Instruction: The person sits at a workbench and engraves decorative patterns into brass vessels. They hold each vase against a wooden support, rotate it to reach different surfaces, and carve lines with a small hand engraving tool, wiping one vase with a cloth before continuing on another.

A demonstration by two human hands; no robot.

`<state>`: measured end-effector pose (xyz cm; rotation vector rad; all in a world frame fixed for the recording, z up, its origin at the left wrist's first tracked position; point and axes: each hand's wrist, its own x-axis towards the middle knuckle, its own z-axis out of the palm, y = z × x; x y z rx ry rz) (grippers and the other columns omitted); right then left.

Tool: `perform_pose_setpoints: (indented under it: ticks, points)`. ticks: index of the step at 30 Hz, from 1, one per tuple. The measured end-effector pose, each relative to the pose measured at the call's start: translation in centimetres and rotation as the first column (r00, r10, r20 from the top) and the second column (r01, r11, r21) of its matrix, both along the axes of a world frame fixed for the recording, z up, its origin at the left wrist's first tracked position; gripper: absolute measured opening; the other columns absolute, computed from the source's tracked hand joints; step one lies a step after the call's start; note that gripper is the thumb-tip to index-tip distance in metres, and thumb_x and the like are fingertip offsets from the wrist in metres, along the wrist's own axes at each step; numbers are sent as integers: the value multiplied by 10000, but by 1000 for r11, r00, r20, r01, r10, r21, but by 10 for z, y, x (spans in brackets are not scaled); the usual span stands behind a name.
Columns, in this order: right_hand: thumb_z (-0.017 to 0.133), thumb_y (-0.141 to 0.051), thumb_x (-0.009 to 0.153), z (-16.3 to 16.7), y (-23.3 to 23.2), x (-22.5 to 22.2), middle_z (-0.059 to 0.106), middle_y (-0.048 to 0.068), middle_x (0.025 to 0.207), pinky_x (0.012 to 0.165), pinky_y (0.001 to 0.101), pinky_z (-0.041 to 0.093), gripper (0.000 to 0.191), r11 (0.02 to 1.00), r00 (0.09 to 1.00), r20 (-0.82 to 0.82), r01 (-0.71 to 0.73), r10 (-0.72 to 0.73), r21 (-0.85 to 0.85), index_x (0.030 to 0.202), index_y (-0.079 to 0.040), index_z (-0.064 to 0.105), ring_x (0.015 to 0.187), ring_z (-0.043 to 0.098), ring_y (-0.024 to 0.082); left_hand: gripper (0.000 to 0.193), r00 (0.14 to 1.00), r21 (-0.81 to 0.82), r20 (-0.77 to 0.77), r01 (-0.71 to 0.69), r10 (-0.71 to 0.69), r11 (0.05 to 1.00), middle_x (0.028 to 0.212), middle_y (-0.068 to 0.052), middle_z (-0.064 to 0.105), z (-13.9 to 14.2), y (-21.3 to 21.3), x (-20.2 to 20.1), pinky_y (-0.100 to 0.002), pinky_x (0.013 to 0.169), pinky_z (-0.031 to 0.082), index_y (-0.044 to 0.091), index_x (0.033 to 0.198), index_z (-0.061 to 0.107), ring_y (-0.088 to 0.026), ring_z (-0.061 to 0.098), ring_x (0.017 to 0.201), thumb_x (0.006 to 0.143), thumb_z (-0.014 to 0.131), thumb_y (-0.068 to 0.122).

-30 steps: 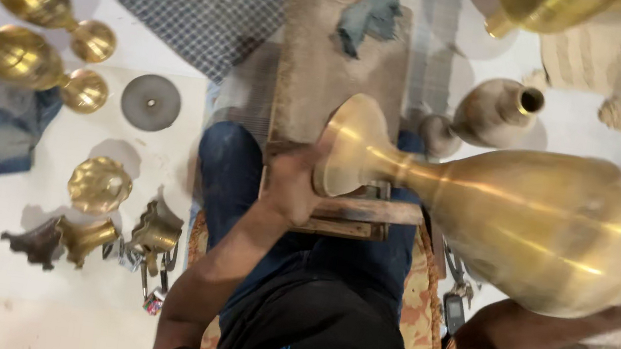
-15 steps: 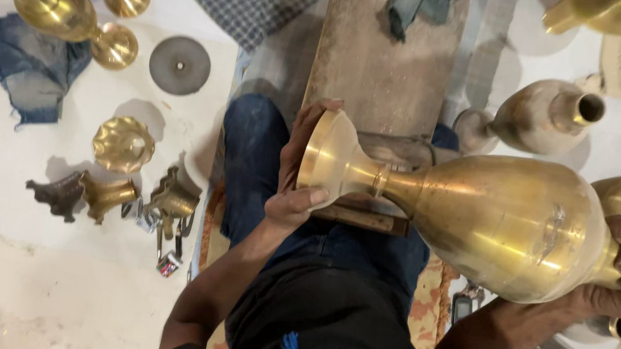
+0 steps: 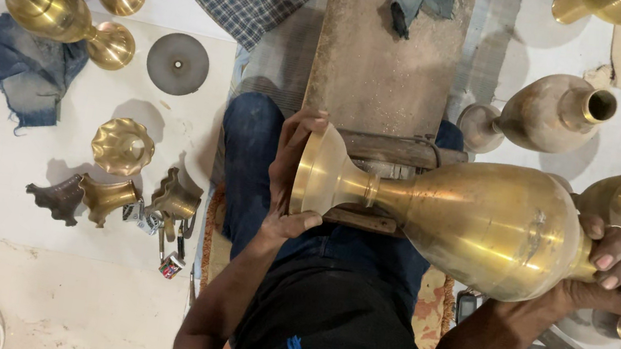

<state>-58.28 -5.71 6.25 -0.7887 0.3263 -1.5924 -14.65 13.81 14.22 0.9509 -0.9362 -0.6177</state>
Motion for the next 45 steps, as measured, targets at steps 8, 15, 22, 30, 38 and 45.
perform_pose_setpoints:
  ticks: [8, 15, 22, 30, 38, 45]
  points:
    - [561, -429, 982, 44, -13, 22, 546, -57, 667, 807, 339, 518, 321, 977, 975, -218, -7, -41, -213, 943, -113, 608, 731, 614, 113, 963, 988, 45, -151, 30, -23, 999, 1503, -182, 418, -22, -4, -13, -436, 1139, 399, 22, 1514, 458, -299, 461, 1329, 753, 694, 564]
    - [557, -231, 980, 215, 12, 147, 613, 2, 809, 834, 373, 544, 149, 850, 504, -858, -491, 99, -190, 879, -127, 593, 844, 623, 142, 933, 996, 155, 53, -75, 67, 985, 1639, -204, 332, 26, 3, 6, -479, 1257, 385, 31, 1612, 366, -338, 366, 1529, 875, 680, 510]
    - [610, -50, 1012, 318, 22, 326, 669, 62, 689, 653, 326, 623, 317, 406, 612, -735, -775, 291, -485, 712, -126, 544, 670, 721, 157, 1077, 747, 2, 655, -157, 118, 988, 1643, -181, 302, 137, -12, 2, -486, 1270, 343, 89, 1608, 234, -332, 365, 1503, 830, 837, 525]
    - [666, -62, 1070, 238, -91, 347, 731, 157, 1066, 871, 377, 589, 61, 843, 501, -847, -521, 176, -133, 1098, -20, 701, 964, 734, 271, 1017, 706, 66, 701, -207, 102, 976, 1283, -66, 690, 185, -60, 1, -439, 1174, 346, 37, 1561, 278, -226, 619, 1286, 831, 867, 430]
    - [744, -73, 803, 82, -158, 357, 684, 246, 1068, 845, 466, 523, 368, 408, 410, -678, -571, -610, -712, 1138, 68, 685, 971, 652, 420, 595, 708, 109, 705, -47, -44, 993, 1159, -67, 679, 194, -93, 11, -394, 1033, 517, 51, 1243, 597, -183, 680, 1102, 755, 868, 259]
    - [733, 12, 820, 91, -111, 300, 599, 4, 1141, 906, 300, 589, 386, 962, 753, -606, 141, -258, -234, 1157, -30, 549, 1034, 583, 90, 503, 800, 56, 590, 99, -112, 994, 1077, -91, 682, 185, -90, 35, -314, 916, 625, 67, 1202, 551, -165, 754, 1038, 861, 900, 190]
